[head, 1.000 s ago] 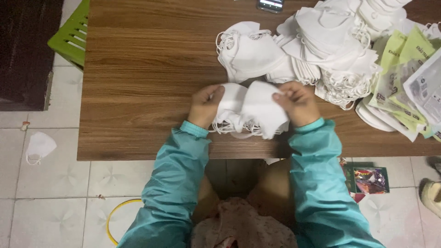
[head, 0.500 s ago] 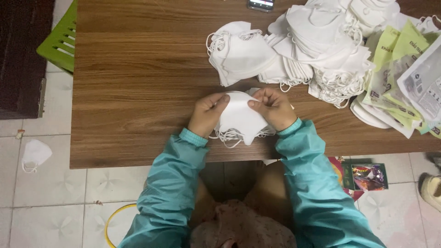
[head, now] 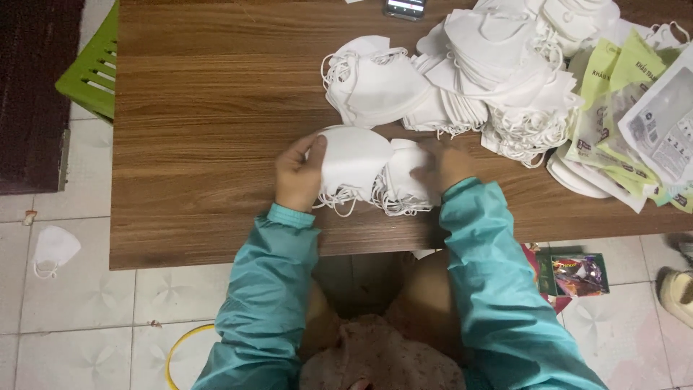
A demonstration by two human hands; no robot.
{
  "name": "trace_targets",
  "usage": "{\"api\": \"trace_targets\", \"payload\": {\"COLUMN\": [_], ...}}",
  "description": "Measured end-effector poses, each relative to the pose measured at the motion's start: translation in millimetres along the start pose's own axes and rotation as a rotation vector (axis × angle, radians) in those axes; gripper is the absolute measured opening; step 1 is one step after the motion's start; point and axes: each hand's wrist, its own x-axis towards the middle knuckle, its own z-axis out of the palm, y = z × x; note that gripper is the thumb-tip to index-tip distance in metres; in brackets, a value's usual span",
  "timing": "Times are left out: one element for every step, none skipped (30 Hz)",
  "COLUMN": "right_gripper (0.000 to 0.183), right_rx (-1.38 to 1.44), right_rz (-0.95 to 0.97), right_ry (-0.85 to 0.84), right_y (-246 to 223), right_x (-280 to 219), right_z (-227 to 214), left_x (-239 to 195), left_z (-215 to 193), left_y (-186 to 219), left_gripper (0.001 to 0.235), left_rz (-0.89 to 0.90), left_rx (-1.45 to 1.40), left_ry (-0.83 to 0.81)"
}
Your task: The person sits at a low wooden table, picks up white face masks from a pile, and organizes them into neat stacks.
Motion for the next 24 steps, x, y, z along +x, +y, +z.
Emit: {"api": "trace_targets", "payload": {"right_gripper": [0.059,0.059,0.059,0.059,0.055,0.05,0.05,0.05,0.051,0.051,0.047,0.044,0.044,0.038,0.033,0.033,0.032,0.031,0.031,0.036,0.041,0.041,0.038,0.035], "right_rx": [0.0,-0.024,-0.048,-0.048,-0.042,-0.037,-0.037,-0.025,-0.013,-0.014,-0.017,-0.02,-0.02,-0.019,-0.018,-0.018,0.136,0.291,0.29,0.394,0.498,0.498,0.811,1.123], "right_rz": [0.0,0.03,0.061,0.06,0.072,0.084,0.084,0.096,0.108,0.11,0.113,0.114,0.114,0.084,0.053,0.052,0.068,0.083,0.081,0.082,0.083,0.082,0.027,-0.031], "right_ry": [0.001,-0.038,-0.077,-0.076,-0.059,-0.043,-0.043,-0.056,-0.068,-0.066,-0.065,-0.063,-0.059,-0.037,-0.016,-0.016,0.062,0.141,0.142,0.207,0.272,0.272,0.244,0.209], "right_y": [0,0,0,-4,-7,-11,-9,-6,-3,-5,-6,-9,-7,-6,-4,2,7,12,9,5,1,-6,-13,-20], "right_x": [4,8,12,10,8,5,7,9,11,9,8,7,11,13,16,13,11,10,8,6,4,-1,-7,-12], "right_z": [1,1,2,0,-3,-4,-1,2,4,3,1,-2,3,8,13,15,17,19,12,5,-2,-11,-20,-29], "left_x": [1,2,3,3,4,4,4,5,5,4,3,4,4,3,3,2,2,3,3,3,3,3,2,1], "left_z": [-1,-3,-4,-4,-5,-6,-7,-7,-7,-6,-5,-5,-4,-4,-4,-4,-5,-5,-5,-6,-6,-5,-4,-3], "left_y": [-1,-1,-2,-3,-3,-4,-4,-4,-4,-4,-4,-4,-5,-7,-9,-11,-13,-14,-14,-14,-15,-13,-11,-9], "left_gripper": [0.02,0.02,0.02,0.02,0.021,0.021,0.021,0.021,0.022,0.022,0.021,0.02,0.02,0.02,0.02,0.02,0.02,0.02,0.02,0.019,0.019,0.019,0.019,0.019], "left_rz": [0.001,-0.029,-0.06,-0.059,-0.067,-0.076,-0.076,-0.068,-0.06,-0.059,-0.069,-0.078,-0.075,-0.03,0.015,0.015,0.027,0.041,0.042,0.066,0.089,0.09,0.116,0.141], "left_rx": [0.0,-0.022,-0.044,-0.044,-0.05,-0.055,-0.055,-0.048,-0.041,-0.043,-0.052,-0.061,-0.062,-0.055,-0.047,-0.048,-0.041,-0.034,-0.035,-0.006,0.024,0.023,0.03,0.038], "left_ry": [0.0,0.0,0.001,0.002,-0.002,-0.006,-0.005,-0.019,-0.032,-0.034,-0.019,-0.003,-0.004,0.006,0.016,0.017,0.017,0.019,0.021,0.018,0.016,0.016,0.014,0.011]}}
